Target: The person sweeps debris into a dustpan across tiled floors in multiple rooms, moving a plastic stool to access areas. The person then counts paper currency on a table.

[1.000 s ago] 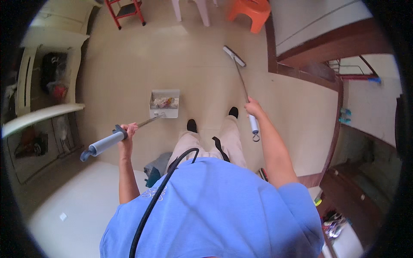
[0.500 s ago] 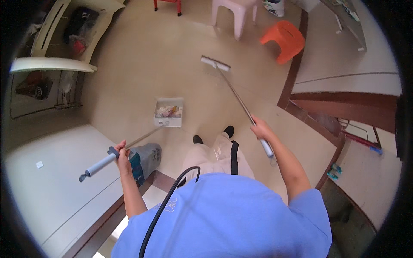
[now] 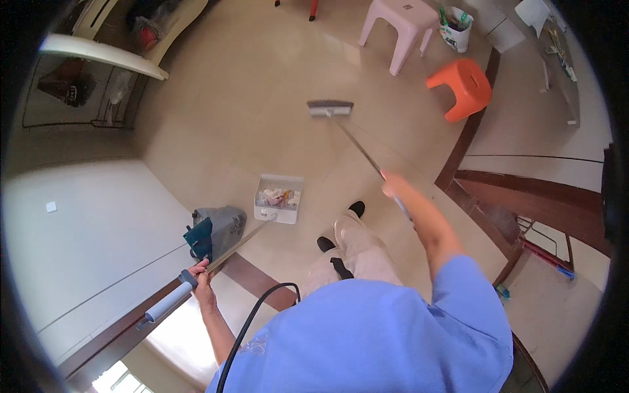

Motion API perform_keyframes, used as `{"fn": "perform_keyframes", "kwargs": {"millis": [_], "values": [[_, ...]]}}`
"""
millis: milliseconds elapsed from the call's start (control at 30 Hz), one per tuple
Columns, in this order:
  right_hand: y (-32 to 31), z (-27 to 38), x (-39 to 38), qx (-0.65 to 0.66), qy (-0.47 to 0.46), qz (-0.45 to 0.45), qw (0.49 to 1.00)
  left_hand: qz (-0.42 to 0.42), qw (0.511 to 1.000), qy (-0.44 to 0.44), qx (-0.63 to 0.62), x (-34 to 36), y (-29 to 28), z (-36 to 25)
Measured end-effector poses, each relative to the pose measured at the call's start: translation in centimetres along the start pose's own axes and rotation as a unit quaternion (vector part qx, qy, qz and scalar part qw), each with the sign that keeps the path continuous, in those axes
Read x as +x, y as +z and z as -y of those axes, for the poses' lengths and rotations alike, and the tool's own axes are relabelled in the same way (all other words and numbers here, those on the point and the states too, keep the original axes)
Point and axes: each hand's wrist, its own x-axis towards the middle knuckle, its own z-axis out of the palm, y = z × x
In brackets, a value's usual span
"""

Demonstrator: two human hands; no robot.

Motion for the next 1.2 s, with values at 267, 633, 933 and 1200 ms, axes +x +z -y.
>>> {"fn": "perform_keyframes", "kwargs": {"millis": [267,633,933,1200], "values": [[-15.1,-2.4,-9.0,0.0,-0.098,0.025,0.995,-0.01,0.999,-0.037,0.032,2.4,6.3,-4.3],[-19.8,2.1,1.3,0.105,-0.115,0.062,0.986,-0.131,0.987,-0.072,0.064,-1.3,11.9,-9.1],[-13.0,24.0,23.4,0.013,-0.158,0.193,0.968,-0.229,0.968,-0.07,0.08,-2.5,16.9,-5.2],[-12.5,6.5,25.2,-0.014,-0.108,0.101,0.989,-0.285,0.952,-0.1,0.059,-1.6,16.4,-3.5]]}}
